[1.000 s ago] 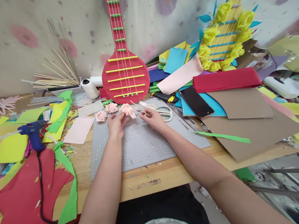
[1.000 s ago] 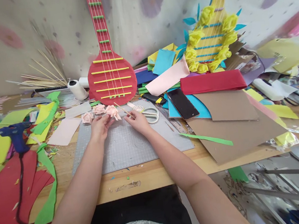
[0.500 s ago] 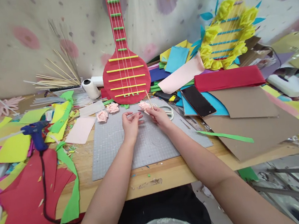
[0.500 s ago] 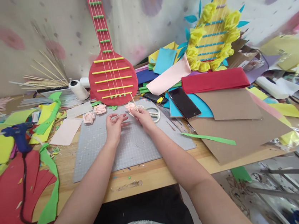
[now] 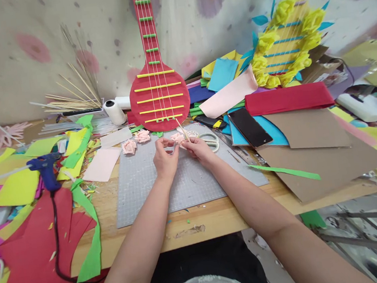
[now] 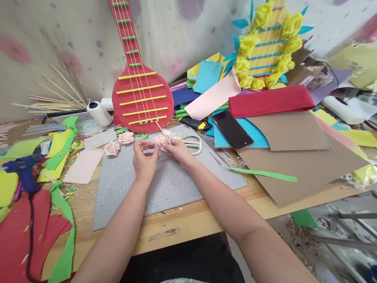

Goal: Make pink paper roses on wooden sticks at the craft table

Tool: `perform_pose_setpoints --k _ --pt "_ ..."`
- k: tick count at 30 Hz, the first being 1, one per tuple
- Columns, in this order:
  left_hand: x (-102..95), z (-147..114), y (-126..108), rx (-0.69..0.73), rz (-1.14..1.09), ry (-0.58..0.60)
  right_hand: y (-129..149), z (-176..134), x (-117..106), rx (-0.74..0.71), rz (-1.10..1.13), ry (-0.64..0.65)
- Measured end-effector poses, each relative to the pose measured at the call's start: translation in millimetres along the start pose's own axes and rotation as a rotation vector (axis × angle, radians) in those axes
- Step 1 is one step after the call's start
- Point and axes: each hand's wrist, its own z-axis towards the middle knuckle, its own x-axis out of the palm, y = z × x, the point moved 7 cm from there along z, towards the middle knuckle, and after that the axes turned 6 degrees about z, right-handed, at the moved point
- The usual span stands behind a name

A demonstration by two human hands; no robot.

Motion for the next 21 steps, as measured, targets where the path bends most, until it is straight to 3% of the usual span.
perform_pose_setpoints --k 10,15,21 --pt "-4.3 7.7 12.8 -0.08 -0.012 -0.052 12.4 -6.7 12.4 -0.248 -0.284 0.059" --pt "2.6 7.6 25.1 -0.235 -0.183 -0.03 16.1 -8.5 9.0 -0.391 -0.507 -0.021" --pt "5.9 0.6 17.1 -0.285 -0.272 -0.038 16.7 -10.4 7.4 -0.424 -0.752 -0.088"
